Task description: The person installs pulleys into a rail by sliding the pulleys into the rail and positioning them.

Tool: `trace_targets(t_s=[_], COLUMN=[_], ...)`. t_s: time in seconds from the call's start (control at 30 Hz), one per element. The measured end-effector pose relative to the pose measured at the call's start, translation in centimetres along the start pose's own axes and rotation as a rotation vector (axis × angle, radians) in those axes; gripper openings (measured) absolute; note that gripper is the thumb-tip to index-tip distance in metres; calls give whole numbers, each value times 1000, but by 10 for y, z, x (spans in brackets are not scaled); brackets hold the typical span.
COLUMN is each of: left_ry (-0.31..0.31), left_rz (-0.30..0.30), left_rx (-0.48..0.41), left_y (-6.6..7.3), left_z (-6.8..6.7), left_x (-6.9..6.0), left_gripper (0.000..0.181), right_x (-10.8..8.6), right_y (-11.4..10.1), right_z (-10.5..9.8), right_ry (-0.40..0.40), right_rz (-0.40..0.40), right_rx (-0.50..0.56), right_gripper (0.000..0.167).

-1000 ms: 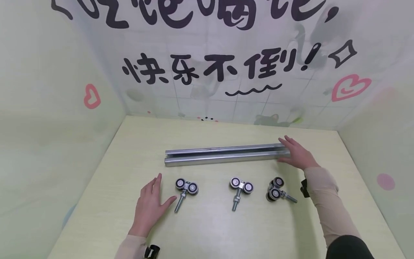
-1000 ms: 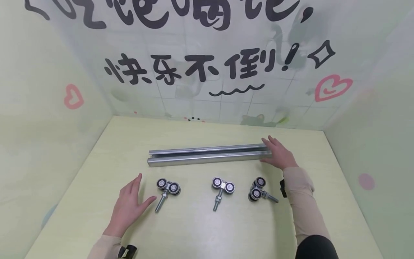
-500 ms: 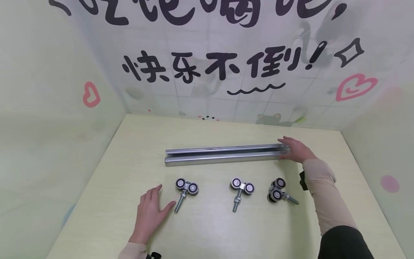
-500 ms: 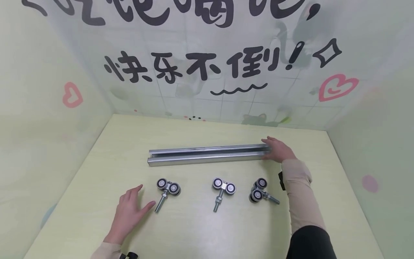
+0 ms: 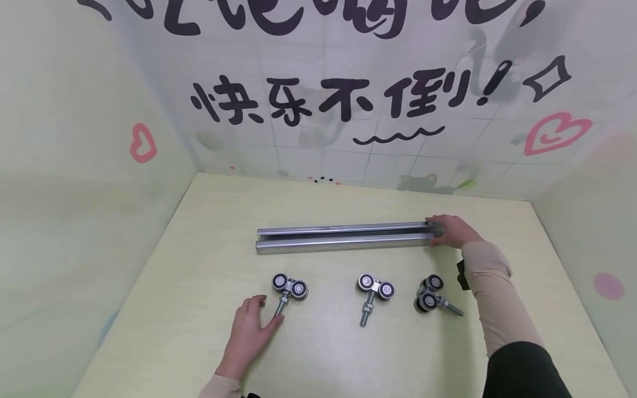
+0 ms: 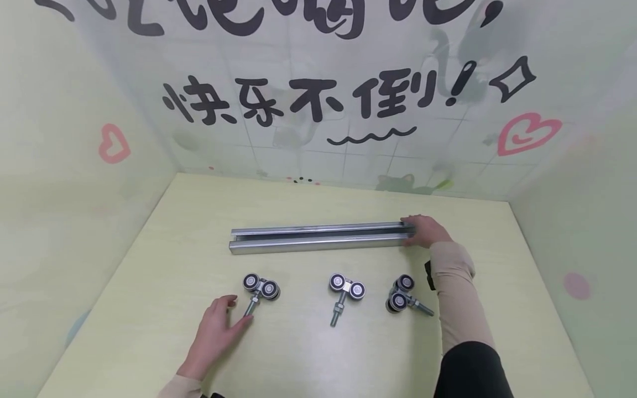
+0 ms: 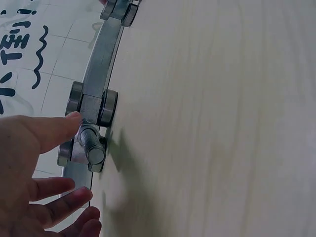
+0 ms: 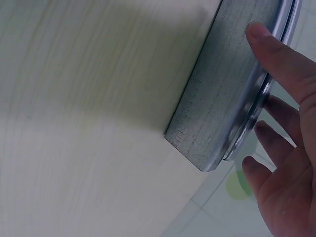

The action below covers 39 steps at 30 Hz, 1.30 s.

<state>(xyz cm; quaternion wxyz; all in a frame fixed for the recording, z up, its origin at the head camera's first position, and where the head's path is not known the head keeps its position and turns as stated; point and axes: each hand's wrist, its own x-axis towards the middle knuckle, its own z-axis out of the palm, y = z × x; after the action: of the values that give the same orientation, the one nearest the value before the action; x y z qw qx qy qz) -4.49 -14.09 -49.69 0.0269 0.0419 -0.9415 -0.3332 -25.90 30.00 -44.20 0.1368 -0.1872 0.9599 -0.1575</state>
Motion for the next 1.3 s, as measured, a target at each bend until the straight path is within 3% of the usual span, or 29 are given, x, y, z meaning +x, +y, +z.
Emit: trace_targets(t_s=[0.27,0.43,0.67,1.3], left_ry=[-37,-8,11,71], left_rz=[-9,16,28,69], left_rx=[-25,-44,-41,5], left_y=[3,6,5,4], left_z=[8,10,12,13], left_x=[1,1,-1,-1], left_gripper=[41,33,20,16], right_x=[1,3,9,11], right_y=[2,-1,-4,-6], right_z=[4,4,2,1], right_ry=[35,32,26,32], right_rz=[73,114,102,126], right_rx=[33,42,3,-8], right_gripper=[61,60,57,58])
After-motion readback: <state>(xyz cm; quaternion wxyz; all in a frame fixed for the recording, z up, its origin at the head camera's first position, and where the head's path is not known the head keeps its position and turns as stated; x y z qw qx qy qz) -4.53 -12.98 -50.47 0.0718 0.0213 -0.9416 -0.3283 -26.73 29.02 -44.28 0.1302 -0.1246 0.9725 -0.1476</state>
